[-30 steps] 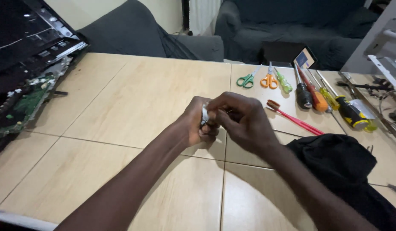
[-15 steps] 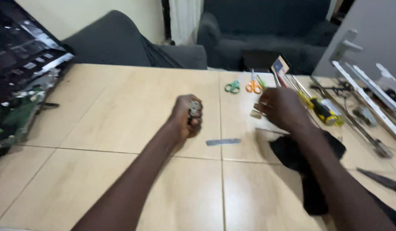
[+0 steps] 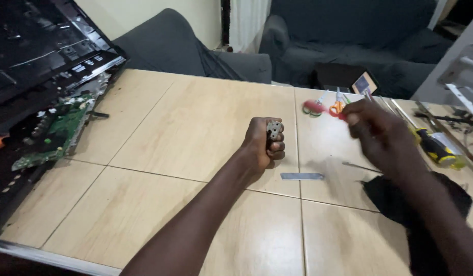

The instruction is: Cleaning a small electronic component using a toothbrush on a workbench with various tools present.

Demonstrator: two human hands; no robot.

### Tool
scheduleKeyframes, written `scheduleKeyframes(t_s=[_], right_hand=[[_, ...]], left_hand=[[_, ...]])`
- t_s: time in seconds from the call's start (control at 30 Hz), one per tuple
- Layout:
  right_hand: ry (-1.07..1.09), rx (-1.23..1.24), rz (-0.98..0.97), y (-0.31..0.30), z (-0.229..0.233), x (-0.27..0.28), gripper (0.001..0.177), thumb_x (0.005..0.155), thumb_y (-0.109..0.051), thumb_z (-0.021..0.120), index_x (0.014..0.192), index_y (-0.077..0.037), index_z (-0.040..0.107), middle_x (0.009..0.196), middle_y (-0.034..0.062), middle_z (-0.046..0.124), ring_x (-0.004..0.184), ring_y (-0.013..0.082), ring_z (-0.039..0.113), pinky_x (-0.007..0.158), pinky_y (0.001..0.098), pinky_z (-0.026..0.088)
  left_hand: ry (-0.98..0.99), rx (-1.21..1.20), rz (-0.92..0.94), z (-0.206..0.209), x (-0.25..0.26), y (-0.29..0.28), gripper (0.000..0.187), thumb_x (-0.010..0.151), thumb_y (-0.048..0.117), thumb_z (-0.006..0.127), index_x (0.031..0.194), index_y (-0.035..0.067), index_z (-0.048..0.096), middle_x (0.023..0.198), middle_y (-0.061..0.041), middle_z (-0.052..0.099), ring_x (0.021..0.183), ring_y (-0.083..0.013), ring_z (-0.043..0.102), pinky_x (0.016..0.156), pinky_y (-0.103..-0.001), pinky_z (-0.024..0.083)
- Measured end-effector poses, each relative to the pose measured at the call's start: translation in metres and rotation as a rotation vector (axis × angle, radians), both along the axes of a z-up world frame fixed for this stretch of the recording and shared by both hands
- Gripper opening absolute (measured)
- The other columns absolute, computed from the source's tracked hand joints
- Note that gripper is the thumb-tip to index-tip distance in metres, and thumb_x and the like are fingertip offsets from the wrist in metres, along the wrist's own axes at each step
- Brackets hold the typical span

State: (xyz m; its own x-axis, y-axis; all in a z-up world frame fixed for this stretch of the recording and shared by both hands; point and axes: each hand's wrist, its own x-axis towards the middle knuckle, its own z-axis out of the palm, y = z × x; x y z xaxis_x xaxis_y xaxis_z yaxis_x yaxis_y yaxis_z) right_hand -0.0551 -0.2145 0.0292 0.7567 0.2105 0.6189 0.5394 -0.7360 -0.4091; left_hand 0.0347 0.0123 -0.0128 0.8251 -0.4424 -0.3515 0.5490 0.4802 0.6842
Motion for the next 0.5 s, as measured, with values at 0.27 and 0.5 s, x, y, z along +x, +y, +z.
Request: scheduleKeyframes(t_s=[0.27,0.5], right_hand=[[-0.02,0.038,-0.055,0.005,-0.039,0.02,0.022,0.099,-0.015,0.063,0.12,-0.016,0.07,0.078,0.0145,0.067,0.073,0.0377,0.066,0.073,0.0462,0.052],[-0.24,-0.173,-0.292,0.026,-0.026,0.027,0.014,0.102,-0.01,0.068,0.101,-0.023,0.072,0.076,0.0076,0.069,0.075,0.0352,0.069,0.071,0.0447,0.052]], left_hand=[[-0.099,0.013,-0.017,-0.03,0.011,-0.016,0.022,0.084,0.02,0.041,0.063,0.016,0.044,0.051,0.006,0.031,0.037,-0.0052,0.038,0.034,-0.019,0.021],[-0.135,0.018,-0.019,-0.018,0.013,-0.006,0.023,0.082,0.02,0.045,0.059,0.02,0.04,0.051,0.008,0.03,0.036,-0.0053,0.038,0.034,-0.02,0.022]])
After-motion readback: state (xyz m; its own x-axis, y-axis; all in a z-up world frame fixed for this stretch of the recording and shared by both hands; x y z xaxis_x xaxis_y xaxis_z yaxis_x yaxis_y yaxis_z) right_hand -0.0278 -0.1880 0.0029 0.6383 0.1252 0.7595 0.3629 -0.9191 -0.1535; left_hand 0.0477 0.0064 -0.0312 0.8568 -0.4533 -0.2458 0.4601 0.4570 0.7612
